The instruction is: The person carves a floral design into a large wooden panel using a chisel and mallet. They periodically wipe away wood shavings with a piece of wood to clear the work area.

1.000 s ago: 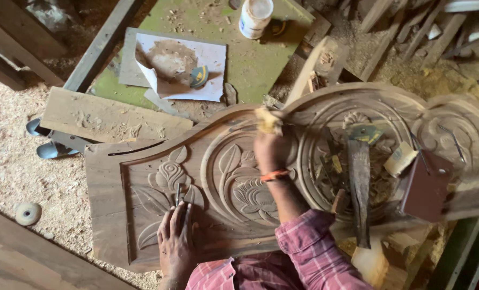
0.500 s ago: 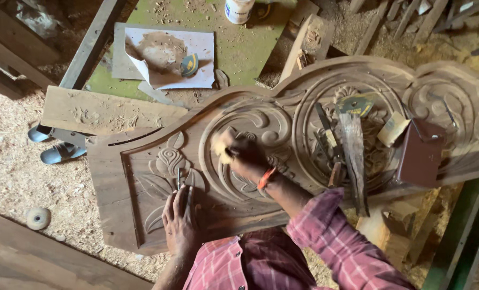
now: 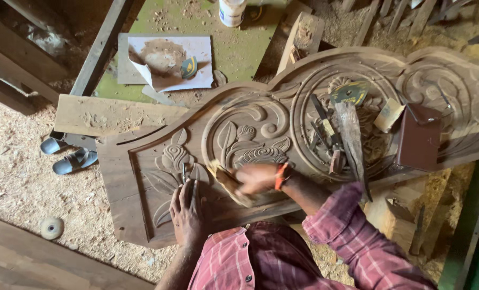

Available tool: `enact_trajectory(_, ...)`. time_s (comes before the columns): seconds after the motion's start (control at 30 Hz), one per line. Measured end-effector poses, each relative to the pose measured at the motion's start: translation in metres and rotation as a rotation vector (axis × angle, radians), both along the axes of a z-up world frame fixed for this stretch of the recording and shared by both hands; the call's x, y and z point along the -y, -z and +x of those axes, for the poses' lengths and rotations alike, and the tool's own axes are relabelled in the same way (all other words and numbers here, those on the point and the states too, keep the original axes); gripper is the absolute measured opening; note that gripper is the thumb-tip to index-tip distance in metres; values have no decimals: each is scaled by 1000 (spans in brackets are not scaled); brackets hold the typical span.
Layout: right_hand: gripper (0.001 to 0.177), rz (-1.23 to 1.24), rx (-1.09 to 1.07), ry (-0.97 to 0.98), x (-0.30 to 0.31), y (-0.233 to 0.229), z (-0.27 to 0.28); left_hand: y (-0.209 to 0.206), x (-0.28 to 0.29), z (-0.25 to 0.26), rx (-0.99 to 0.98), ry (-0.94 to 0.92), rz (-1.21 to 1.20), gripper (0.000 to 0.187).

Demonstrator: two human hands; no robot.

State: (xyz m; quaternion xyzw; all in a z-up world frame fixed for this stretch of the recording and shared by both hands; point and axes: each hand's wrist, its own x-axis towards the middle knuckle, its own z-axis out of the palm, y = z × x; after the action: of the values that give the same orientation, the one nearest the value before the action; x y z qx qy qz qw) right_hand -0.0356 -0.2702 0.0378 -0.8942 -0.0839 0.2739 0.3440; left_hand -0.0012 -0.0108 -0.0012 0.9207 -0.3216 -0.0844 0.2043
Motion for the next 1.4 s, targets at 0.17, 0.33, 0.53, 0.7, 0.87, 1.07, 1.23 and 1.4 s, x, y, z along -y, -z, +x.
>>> enact_trajectory(0.17, 22, 122, -282, 669, 33, -6, -47, 0, -7, 15, -21, 18, -127, 39)
enact_trajectory(0.33, 28, -232, 153, 1288, 62, -12, -114, -6, -10, 40, -18, -132, -72, 38)
enact_trajectory(0.53, 31, -237, 394, 1414, 80, 1, -180, -28, -4, 73, -56, -152, 120, 30)
enact_trajectory(0.7, 35, 42, 411, 1538, 80, 8, -188, -41, 4, 97, -217, -124, 321, 36)
enact_trajectory(0.87, 43, -50, 508, 1547, 83, 1, -181, -45, 7, 95, -265, -134, 360, 36)
enact_trajectory(1.07, 43, -229, 623, 1521, 88, -9, -168, -42, 0, 80, -111, -147, 301, 40)
enact_trajectory(1.23, 47, 35, 657, 1641, 113, -4, -156, -26, -17, 70, 16, -76, 167, 30)
enact_trajectory(1.4, 55, 158, 600, 1614, 143, 14, -162, -17, -22, 74, 40, -68, 225, 18)
